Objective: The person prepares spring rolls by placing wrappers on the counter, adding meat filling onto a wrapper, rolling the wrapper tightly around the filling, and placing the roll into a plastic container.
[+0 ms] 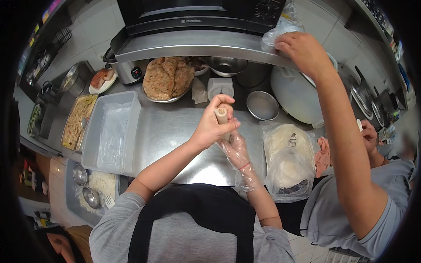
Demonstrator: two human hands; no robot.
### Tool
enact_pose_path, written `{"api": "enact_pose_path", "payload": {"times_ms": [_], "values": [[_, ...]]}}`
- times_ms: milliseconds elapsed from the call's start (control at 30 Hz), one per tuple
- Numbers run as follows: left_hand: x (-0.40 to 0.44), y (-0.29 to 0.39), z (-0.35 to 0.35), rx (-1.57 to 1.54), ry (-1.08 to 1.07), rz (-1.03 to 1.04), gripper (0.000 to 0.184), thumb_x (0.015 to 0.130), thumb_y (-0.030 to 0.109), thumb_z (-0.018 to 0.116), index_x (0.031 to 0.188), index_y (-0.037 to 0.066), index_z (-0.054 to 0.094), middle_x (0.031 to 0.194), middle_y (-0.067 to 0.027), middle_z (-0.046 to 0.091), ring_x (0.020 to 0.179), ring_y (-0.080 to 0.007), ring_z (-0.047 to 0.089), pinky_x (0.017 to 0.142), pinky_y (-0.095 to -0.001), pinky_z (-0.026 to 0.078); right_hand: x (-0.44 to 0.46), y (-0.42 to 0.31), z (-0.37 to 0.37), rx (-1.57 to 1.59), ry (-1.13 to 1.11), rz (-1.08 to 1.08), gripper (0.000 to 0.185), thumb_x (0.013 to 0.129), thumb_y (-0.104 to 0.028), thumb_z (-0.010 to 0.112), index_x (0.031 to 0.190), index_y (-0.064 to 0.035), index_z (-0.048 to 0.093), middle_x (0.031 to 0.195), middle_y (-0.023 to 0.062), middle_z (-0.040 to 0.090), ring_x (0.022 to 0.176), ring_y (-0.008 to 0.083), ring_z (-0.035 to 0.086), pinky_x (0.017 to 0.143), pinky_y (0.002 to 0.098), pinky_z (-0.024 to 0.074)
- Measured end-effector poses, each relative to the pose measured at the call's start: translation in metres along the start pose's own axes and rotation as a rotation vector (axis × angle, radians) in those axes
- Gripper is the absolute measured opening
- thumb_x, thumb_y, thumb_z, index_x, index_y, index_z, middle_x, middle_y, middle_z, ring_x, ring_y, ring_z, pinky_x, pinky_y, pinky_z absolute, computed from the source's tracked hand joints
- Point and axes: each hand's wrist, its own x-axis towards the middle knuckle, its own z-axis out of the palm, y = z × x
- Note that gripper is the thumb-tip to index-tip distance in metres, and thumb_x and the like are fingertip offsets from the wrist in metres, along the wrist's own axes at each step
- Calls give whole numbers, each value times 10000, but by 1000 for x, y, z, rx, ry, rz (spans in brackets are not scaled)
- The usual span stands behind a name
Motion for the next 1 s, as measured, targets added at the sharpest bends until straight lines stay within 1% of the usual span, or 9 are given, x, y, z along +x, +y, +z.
{"api": "enact_pose_path", "payload": {"times_ms": [100, 200, 233, 367, 467, 567, 767, 900, 1000], "values": [[-10, 18, -8, -25, -58, 8, 670, 708, 61, 731, 1286, 46, 393, 1056, -77, 525, 997, -177, 552, 916, -293, 426, 13, 10, -14, 273, -498, 204, 437, 880, -375, 574, 1103, 0, 545, 942, 65, 598, 919, 160, 583, 824, 310, 456], [-12, 28, -32, -226, -278, -220, 604, 743, 147, 717, 1258, 31, 424, 1100, -100, 534, 1044, -202, 552, 936, -324, 424, 27, 6, -4, 660, -970, 324, 432, 857, -232, 636, 1184, -3, 470, 901, 50, 566, 849, 140, 562, 792, 338, 456], [-15, 27, -32, -351, -277, -197, 322, 793, 191, 682, 1035, 25, 551, 916, -87, 597, 859, -164, 608, 832, -306, 485, 27, 1, 0, 652, -1034, 348, 255, 897, -236, 578, 1030, -19, 561, 861, 23, 578, 856, 134, 568, 780, 296, 455], [-36, 29, -47, -162, 12, -259, 311, 821, 157, 669, 611, 84, 451, 519, 30, 499, 484, -47, 490, 547, -218, 471, 27, -5, 5, 246, -642, 159, 362, 899, -236, 535, 1185, -16, 517, 1074, 98, 557, 1029, 202, 528, 905, 357, 425], [-49, 40, -56, 132, 79, -105, 287, 785, 102, 696, 628, 82, 457, 565, 43, 505, 535, -20, 473, 525, -192, 407, 22, -53, 14, 89, -145, -383, 359, 817, -175, 611, 1147, -37, 576, 1161, 147, 565, 1099, 258, 532, 956, 379, 397], [-56, 31, -61, 234, 149, 31, 214, 753, 35, 675, 645, 61, 492, 610, 58, 508, 597, -1, 452, 521, -180, 362, 26, -69, 17, -344, -306, -715, 398, 740, -183, 639, 1114, -51, 617, 1204, 171, 550, 1124, 318, 521, 978, 416, 376], [-64, 28, -63, 345, 199, 0, 55, 734, 33, 647, 739, 20, 593, 644, 56, 535, 618, -11, 476, 527, -196, 392, 44, -82, 32, -481, -328, -907, 316, 736, -259, 648, 971, -47, 645, 1128, 154, 572, 1068, 328, 536, 958, 456, 372], [-70, 23, -67, 512, 153, -6, 48, 716, 39, 641, 720, 22, 596, 616, 63, 518, 608, -7, 477, 517, -192, 390, 54, -85, 48, -497, -336, -979, 227, 750, -257, 645, 773, -41, 579, 1014, 143, 571, 992, 310, 547, 920, 449, 387], [-78, 34, -69, 447, 254, -93, 56, 721, 39, 628, 685, 36, 585, 588, 62, 505, 604, -6, 474, 511, -193, 379, 53, -82, 57, -247, -425, -743, 226, 760, -248, 637, 797, -28, 600, 1014, 156, 568, 972, 319, 556, 887, 427, 415]]}}
